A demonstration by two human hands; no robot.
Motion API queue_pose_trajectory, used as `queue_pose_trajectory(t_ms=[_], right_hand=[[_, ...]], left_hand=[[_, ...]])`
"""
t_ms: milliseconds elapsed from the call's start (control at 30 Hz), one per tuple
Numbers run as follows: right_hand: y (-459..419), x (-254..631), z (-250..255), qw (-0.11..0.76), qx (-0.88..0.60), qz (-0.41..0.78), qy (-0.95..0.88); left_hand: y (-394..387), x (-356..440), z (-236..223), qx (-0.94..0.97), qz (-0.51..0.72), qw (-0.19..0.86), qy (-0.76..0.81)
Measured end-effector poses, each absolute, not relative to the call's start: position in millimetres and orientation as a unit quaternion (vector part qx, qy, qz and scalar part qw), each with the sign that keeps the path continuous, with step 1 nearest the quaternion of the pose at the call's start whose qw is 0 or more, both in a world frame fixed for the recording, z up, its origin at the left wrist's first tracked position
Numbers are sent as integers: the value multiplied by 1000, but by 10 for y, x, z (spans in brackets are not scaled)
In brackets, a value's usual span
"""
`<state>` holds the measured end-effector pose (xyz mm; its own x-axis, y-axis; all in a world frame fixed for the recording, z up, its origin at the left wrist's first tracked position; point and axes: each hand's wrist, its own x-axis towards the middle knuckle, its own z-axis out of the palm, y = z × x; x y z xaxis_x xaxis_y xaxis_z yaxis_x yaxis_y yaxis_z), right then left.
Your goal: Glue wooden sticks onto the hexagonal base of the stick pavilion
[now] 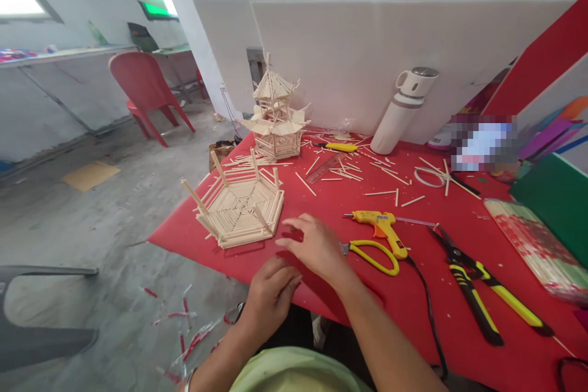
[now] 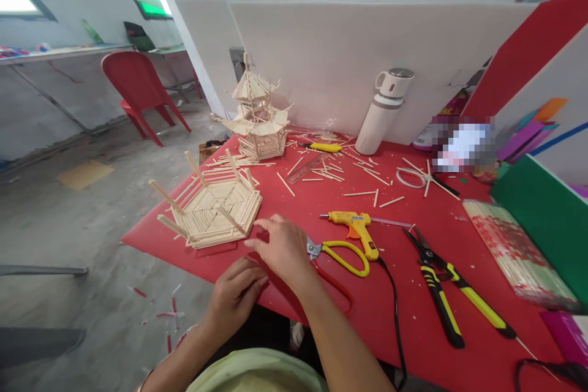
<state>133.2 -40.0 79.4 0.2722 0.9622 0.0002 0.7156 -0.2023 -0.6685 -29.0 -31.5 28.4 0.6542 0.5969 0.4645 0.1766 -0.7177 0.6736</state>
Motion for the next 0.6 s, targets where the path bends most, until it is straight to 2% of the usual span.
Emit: queue_pose_trajectory(t_ms=[167, 600], right_hand=[[-136, 1191, 588, 320, -735, 258, -539], [-137, 1135, 578, 305, -732, 262, -550]], left_hand=[[-286, -306, 250, 856, 350, 320, 206], [-292, -320, 229, 829, 385, 338, 225]])
